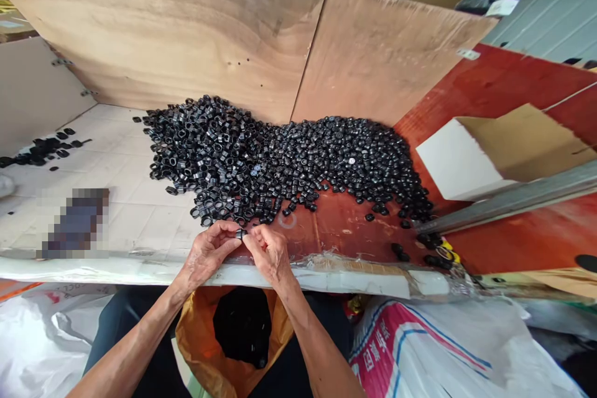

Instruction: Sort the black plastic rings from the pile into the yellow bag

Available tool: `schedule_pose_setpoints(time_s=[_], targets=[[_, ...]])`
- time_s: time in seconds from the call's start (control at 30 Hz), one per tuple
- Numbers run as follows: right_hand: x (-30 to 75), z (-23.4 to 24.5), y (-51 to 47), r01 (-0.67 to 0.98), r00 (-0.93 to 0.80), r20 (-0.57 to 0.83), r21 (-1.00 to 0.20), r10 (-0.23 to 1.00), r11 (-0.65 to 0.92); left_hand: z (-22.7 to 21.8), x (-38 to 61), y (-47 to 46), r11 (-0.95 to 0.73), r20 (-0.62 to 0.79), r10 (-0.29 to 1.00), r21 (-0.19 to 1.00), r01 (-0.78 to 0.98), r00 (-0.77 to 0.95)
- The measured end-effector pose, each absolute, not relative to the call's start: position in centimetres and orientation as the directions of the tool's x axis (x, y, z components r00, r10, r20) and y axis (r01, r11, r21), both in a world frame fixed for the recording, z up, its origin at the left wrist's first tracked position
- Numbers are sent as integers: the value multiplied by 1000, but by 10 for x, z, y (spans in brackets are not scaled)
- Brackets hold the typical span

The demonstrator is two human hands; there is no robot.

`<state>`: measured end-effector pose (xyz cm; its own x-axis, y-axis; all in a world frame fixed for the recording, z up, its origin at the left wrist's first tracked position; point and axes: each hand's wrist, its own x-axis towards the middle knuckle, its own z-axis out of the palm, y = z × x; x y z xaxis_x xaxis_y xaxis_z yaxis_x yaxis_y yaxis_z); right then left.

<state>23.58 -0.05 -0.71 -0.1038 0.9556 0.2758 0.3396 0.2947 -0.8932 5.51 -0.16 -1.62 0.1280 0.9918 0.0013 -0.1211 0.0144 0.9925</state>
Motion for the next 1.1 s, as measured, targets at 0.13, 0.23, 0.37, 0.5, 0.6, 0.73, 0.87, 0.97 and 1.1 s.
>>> schedule_pose_setpoints(time_s=[0.13, 0.23, 0.37, 0.5, 0.6, 0.73, 0.87, 0.97, 1.1], targets=[[235, -9, -1, 334, -113, 255, -900, 960, 279, -15, 55, -2, 6, 9, 988, 995, -101, 154], [236, -10, -1, 332, -86, 274, -899, 958, 286, -15, 54, -3, 2, 13, 988, 995, -98, 151], [236, -10, -2, 322, -113, 295, -892, 949, 316, -19, 53, -2, 10, 10, 984, 994, -112, 176], [235, -9, -2, 311, -102, 311, -892, 945, 327, -20, 53, -1, 30, -10, 987, 992, -124, 161], [236, -8, -2, 285, -133, 290, -905, 948, 316, -17, 55, -1, 57, -32, 986, 988, -146, 166], [237, -8, -3, 290, -121, 329, -891, 936, 351, -12, 56, -1, 68, -38, 984, 982, -174, 173], [236, -12, -2, 285, -147, 246, -917, 958, 280, -14, 56, -2, 61, -27, 981, 983, -175, 194], [235, -13, -2, 301, -137, 186, -928, 973, 220, -17, 57, -3, 22, 1, 984, 992, -127, 177], [235, -11, -3, 304, -114, 296, -898, 948, 317, -15, 57, -5, 36, -8, 985, 987, -155, 175]])
